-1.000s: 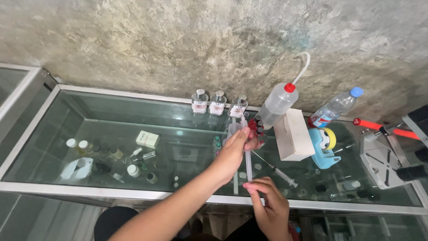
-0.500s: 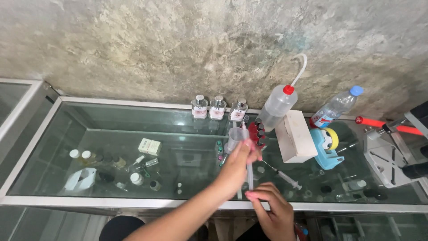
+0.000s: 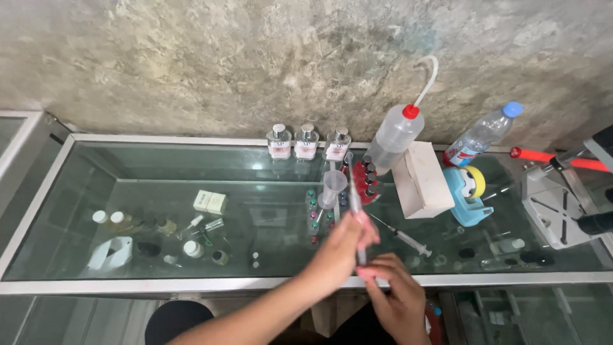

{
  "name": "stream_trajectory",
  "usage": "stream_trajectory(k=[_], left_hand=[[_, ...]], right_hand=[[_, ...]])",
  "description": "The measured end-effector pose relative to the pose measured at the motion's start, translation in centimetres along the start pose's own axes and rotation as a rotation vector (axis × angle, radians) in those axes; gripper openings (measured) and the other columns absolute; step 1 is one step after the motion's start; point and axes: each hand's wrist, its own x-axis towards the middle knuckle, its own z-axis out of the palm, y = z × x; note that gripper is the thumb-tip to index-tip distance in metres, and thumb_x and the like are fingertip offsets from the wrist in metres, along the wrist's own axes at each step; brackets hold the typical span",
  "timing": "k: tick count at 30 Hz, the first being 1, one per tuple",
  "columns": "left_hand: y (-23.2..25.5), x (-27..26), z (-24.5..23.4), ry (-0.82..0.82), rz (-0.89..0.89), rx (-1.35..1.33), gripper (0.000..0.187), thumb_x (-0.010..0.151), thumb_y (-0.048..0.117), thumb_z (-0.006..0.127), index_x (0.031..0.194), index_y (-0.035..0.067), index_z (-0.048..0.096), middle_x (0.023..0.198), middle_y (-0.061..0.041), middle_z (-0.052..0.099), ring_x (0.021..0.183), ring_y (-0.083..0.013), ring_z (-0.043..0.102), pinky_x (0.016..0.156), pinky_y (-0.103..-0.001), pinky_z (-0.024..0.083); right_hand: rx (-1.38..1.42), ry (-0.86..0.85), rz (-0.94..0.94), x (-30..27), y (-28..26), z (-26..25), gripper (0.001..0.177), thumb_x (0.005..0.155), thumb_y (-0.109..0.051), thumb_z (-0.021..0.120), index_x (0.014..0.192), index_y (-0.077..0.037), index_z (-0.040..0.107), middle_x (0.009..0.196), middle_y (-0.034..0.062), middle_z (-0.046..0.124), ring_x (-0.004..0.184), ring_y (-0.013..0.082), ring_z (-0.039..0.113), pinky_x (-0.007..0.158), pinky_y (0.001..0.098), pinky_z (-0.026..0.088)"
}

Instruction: The person draws liquid from a large bottle into a syringe and transfers it into a plastic container and smaller perfume bottles by hand.

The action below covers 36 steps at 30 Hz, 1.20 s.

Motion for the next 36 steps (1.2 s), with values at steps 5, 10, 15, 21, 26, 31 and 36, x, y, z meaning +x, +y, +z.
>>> stream_trajectory(k=[5,10,15,21,26,31,36], left_hand=[[-2.0,0.9,-0.8,-0.01,0.002,-0.113,0.044,0.11,0.044,0.022,0.083,0.019,0.046,0.088,0.001,0.057,0.111,-0.0178,0.064,0.114,-0.039,0.045],[-3.5,0.3,0.5,-0.131,0.062,-0.395,0.039,0.113,0.039,0.029,0.083,0.017,0.041,0.078,0.004,0.041,0.071,-0.0087,0.04,0.076,-0.025,0.038],[-1.8,-1.3,0.6,-0.104,-0.025,-0.063,0.043,0.11,0.047,0.022,0.085,0.019,0.043,0.079,0.004,0.047,0.075,-0.0116,0.05,0.08,-0.027,0.05],[-4.2,-1.5,-2.7,-0.41,-0.051,-0.112,0.048,0.105,0.043,0.034,0.145,0.017,0.04,0.149,0.001,0.051,0.144,-0.0141,0.041,0.12,-0.035,0.03],[-6.5,-2.3,-7.8,-0.184,-0.082,0.508,0.063,0.097,0.048,0.047,0.152,0.021,0.032,0.164,-0.007,0.029,0.155,-0.0263,0.016,0.118,-0.061,0.026],[-11.7,-1.8,-12.3,0.076,0.38,1.019,0.049,0.101,0.035,0.057,0.143,0.01,0.055,0.162,-0.022,0.032,0.153,-0.0372,0.021,0.124,-0.055,0.011],[-11.7,-2.1,-12.4,0.122,0.367,1.075,0.053,0.105,0.04,0.046,0.149,0.01,0.048,0.164,-0.018,0.029,0.154,-0.0343,0.021,0.124,-0.052,0.014]], right_hand=[[0.042,-0.024,0.031,0.1,-1.6,0.6,0.012,0.091,-0.002,0.07,0.103,-0.004,0.072,0.097,0.0081,0.075,0.089,0.0198,0.069,0.082,0.0286,0.056],[-0.051,0.015,0.086,-0.5,-0.9,0.5,0.008,0.093,-0.003,0.068,0.098,-0.006,0.072,0.098,0.0085,0.073,0.093,0.0207,0.071,0.087,0.029,0.054],[-0.003,0.002,0.114,-1.1,0.1,0.4,0.007,0.092,-0.005,0.069,0.096,-0.008,0.074,0.097,0.0059,0.073,0.092,0.0192,0.069,0.088,0.0291,0.053],[-0.003,0.024,0.115,-3.0,-0.7,0.4,0.01,0.096,-0.004,0.062,0.102,-0.006,0.07,0.1,0.0063,0.074,0.095,0.0213,0.072,0.089,0.0313,0.057],[-0.026,0.174,0.241,-6.5,2.7,-2.6,0.007,0.097,-0.006,0.057,0.094,-0.007,0.063,0.09,0.0068,0.07,0.083,0.0181,0.066,0.077,0.0278,0.051],[-0.363,0.042,0.43,-7.7,5.6,-6.2,0.01,0.094,-0.008,0.059,0.096,-0.014,0.067,0.094,-0.0036,0.07,0.073,0.011,0.06,0.07,0.0244,0.046],[-0.437,-0.068,0.388,-7.5,9.7,-7.2,0.011,0.093,-0.007,0.063,0.101,-0.007,0.071,0.1,0.0067,0.07,0.089,0.019,0.066,0.082,0.0313,0.054]])
